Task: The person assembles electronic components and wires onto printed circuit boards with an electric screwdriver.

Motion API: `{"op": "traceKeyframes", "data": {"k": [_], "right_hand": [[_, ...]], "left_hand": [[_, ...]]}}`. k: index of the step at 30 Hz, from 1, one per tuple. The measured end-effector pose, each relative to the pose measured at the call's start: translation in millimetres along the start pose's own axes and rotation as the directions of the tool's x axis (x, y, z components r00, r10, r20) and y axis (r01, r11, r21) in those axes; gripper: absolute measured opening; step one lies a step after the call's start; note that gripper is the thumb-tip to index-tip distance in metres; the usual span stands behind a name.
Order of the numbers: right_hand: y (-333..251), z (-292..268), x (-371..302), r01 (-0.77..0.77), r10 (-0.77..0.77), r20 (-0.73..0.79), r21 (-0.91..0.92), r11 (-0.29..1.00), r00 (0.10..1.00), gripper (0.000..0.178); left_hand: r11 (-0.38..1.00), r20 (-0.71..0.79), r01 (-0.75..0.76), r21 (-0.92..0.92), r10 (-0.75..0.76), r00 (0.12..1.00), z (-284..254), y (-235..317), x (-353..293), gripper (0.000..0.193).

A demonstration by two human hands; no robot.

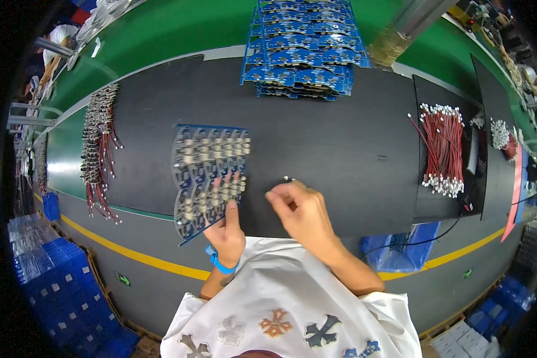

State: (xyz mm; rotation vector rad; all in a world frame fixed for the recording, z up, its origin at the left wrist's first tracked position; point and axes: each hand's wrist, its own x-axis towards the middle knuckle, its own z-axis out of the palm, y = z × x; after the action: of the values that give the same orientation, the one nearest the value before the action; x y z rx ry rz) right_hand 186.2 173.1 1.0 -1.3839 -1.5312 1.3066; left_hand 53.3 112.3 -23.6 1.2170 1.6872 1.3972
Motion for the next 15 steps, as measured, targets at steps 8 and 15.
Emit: {"op": "traceKeyframes", "data": {"k": [8, 15], "right_hand": [[-24, 18, -5, -0.053, -0.039, 0.169, 0.505, 0.861, 0.985, 0.007], [-31, 13, -4, -0.312, 0.146, 0.319, 0.567, 0.762, 0.936, 0.007]], "left_hand": [[0.971, 0.118, 0.022, -0.24, 0.006, 0.993, 7, -14, -9, 0.037], [0.998, 0.295, 0.014, -0.053, 0.003, 0.955, -6, -28, -12, 0.041]]}}
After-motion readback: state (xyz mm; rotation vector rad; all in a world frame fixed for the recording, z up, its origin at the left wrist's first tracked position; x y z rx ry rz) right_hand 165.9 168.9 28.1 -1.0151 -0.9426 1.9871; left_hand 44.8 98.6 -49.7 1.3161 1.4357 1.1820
